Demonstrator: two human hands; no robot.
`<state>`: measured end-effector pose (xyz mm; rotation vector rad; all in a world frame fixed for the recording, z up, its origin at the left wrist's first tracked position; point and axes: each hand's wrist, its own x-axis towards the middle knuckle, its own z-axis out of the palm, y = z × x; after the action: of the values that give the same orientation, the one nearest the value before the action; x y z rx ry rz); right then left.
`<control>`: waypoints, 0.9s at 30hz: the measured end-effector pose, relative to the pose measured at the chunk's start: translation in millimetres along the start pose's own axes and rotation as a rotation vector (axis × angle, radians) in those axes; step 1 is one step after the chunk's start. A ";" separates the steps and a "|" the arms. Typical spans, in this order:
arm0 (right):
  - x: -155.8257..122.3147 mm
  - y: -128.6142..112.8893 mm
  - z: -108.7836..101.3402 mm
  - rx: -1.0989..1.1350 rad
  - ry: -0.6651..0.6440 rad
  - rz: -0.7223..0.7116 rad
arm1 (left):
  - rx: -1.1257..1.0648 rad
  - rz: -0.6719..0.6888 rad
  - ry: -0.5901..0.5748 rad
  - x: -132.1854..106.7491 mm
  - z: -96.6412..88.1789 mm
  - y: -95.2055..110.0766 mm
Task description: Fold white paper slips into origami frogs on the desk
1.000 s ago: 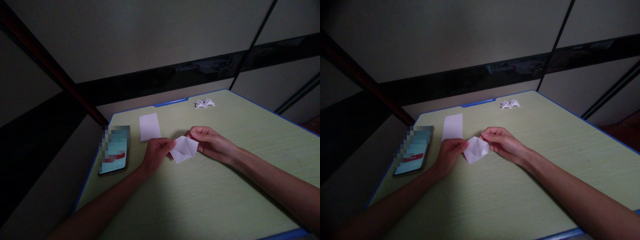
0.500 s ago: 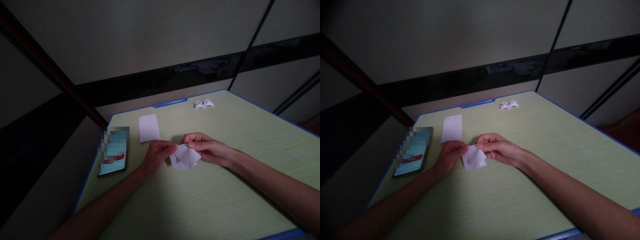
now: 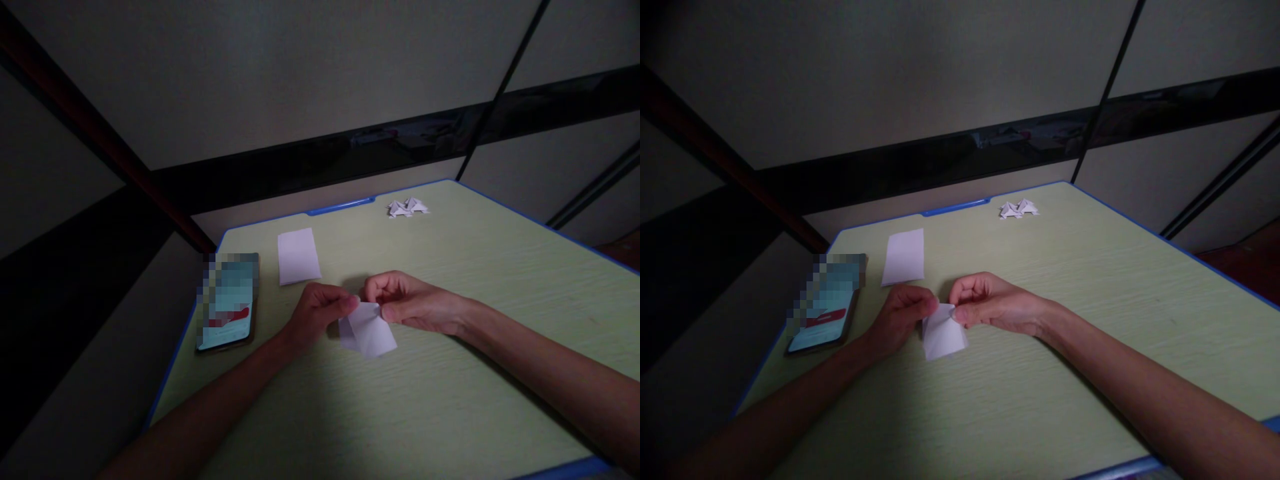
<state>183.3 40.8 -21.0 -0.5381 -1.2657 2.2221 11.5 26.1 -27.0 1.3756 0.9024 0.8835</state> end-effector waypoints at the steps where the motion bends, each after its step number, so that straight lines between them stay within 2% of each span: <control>1: 0.2 0.2 0.1 -0.008 0.003 -0.002 | 0.005 0.001 -0.007 -0.2 0.0 0.3; 9: 0.2 -0.5 6.0 -0.078 0.046 -0.008 | 0.025 0.010 -0.009 -2.6 2.5 3.7; 16: 3.7 0.6 6.8 -0.132 0.213 -0.120 | -0.070 0.020 0.165 2.0 -1.8 -6.9; 22: 2.7 0.8 4.9 -0.275 0.154 -0.098 | -0.090 0.027 0.271 4.1 -2.5 -5.1; 27: 2.5 -1.2 9.8 -0.420 0.178 -0.076 | -0.126 0.036 0.293 5.1 -0.7 -3.8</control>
<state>176.1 36.4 -15.4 -0.8089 -1.6320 1.8035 13.0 31.0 -30.9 1.1754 1.0266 1.1704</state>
